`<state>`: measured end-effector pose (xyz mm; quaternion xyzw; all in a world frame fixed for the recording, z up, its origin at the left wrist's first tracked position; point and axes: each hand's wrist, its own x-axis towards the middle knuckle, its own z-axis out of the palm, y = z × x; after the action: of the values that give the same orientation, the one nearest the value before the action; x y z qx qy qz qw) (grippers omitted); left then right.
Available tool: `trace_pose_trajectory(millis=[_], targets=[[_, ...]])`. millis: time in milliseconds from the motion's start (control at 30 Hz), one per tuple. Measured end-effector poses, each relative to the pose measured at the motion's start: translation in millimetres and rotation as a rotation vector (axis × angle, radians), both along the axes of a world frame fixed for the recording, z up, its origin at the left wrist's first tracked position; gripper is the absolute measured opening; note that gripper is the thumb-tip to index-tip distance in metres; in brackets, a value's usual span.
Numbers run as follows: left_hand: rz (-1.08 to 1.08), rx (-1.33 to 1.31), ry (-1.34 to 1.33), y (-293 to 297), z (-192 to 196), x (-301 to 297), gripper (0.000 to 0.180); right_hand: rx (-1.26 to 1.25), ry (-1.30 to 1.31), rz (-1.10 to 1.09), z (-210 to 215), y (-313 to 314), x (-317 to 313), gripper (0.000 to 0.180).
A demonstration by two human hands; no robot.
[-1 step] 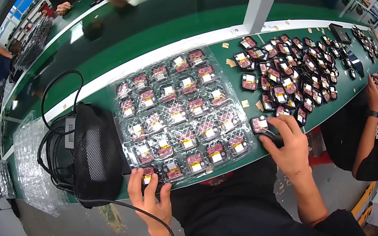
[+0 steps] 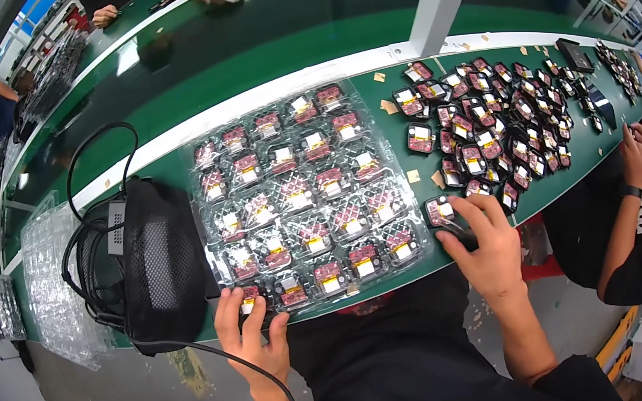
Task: Assembling and checking small electronic components on a factory line.
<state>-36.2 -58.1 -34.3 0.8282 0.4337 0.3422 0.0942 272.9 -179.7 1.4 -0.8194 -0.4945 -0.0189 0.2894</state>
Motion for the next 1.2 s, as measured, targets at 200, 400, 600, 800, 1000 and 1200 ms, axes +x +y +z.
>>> trace_pose_trajectory(millis=[200,400,600,800,1000,1200], targets=[[-0.013,0.033,0.042,3.6,-0.7,-4.6,0.037,0.014,0.001,0.047,-7.5,-1.9,3.7,0.034],[-0.001,0.067,0.056,0.9,3.5,-2.9,0.035,0.13,-0.007,0.059,-10.6,-4.5,9.2,0.027],[-0.042,0.367,-0.022,-19.0,4.9,7.8,0.023,0.398,0.042,0.196,16.1,-14.4,-4.2,0.031],[-0.48,-1.052,-0.87,-58.7,43.0,62.9,0.066,0.459,-0.106,0.798,32.2,-4.3,-30.3,0.033],[-0.75,-1.668,-1.139,-50.1,29.0,55.6,0.069,0.458,-0.168,0.825,20.6,2.1,-41.8,0.036],[-0.646,-1.628,-1.391,-54.0,25.7,59.7,0.051,0.316,0.215,0.685,21.8,-1.9,-45.7,0.05]])
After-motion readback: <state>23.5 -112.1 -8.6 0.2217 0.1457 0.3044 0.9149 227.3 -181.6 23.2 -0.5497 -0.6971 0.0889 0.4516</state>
